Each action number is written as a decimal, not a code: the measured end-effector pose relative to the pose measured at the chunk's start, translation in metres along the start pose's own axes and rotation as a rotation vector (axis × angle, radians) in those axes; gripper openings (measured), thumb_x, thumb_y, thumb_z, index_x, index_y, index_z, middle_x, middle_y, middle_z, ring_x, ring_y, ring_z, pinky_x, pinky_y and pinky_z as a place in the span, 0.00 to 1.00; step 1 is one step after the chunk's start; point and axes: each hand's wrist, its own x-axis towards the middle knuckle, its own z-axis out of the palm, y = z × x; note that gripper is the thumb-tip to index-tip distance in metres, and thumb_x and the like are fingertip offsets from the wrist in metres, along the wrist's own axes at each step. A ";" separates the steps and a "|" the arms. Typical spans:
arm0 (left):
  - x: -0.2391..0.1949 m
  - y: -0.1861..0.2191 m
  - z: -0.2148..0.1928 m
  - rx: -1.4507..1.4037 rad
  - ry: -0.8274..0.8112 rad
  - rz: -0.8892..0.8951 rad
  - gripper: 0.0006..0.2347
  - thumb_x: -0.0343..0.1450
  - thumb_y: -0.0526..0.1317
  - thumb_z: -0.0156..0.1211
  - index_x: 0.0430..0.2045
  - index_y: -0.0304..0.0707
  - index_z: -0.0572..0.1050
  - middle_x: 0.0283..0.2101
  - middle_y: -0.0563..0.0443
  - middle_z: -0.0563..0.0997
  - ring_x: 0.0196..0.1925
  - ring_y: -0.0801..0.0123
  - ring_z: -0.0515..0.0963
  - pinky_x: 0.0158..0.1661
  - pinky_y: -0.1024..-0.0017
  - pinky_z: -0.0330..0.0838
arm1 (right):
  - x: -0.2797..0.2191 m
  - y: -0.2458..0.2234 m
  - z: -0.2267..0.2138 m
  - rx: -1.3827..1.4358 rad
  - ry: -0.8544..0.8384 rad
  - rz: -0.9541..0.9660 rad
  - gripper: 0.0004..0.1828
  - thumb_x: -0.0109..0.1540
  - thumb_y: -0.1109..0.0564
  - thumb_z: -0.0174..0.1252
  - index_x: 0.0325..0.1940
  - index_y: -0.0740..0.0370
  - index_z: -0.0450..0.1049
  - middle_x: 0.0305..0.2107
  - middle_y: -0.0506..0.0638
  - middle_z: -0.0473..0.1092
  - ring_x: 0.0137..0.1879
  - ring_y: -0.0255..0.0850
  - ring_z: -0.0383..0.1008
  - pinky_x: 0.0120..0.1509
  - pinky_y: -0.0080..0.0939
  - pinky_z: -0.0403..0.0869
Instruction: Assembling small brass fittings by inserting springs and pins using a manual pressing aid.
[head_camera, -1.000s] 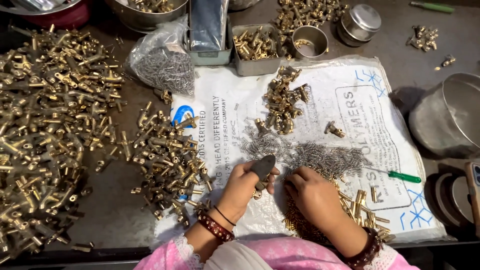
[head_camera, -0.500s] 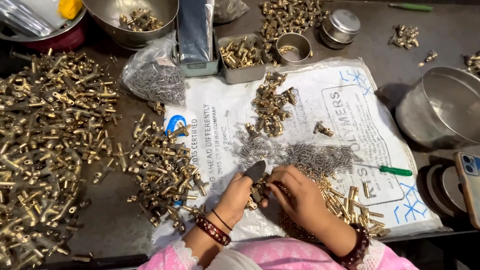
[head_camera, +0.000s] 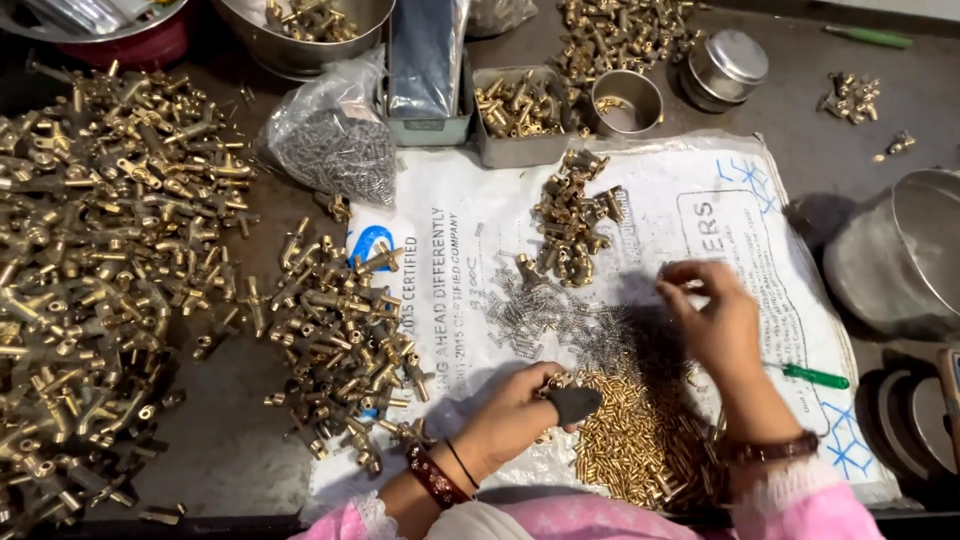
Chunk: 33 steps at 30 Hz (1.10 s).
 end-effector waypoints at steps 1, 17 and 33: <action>-0.004 0.003 0.001 -0.004 0.003 0.000 0.08 0.70 0.43 0.62 0.41 0.46 0.79 0.32 0.50 0.82 0.33 0.77 0.76 0.35 0.74 0.66 | 0.002 0.015 0.003 -0.002 -0.004 -0.002 0.12 0.59 0.59 0.68 0.46 0.60 0.80 0.43 0.54 0.78 0.47 0.48 0.77 0.50 0.43 0.75; 0.005 0.002 -0.014 -0.232 0.116 0.189 0.12 0.73 0.34 0.58 0.49 0.31 0.77 0.33 0.51 0.84 0.29 0.77 0.77 0.27 0.81 0.64 | 0.011 -0.022 0.022 0.497 -0.217 0.069 0.14 0.62 0.64 0.60 0.52 0.60 0.78 0.44 0.50 0.78 0.49 0.39 0.80 0.51 0.38 0.77; -0.018 0.039 -0.001 0.026 0.187 0.282 0.20 0.70 0.29 0.60 0.58 0.39 0.77 0.44 0.52 0.85 0.39 0.77 0.80 0.42 0.78 0.76 | -0.011 -0.051 -0.001 0.291 -0.435 -0.299 0.13 0.59 0.67 0.58 0.45 0.60 0.82 0.42 0.51 0.79 0.49 0.43 0.80 0.53 0.42 0.78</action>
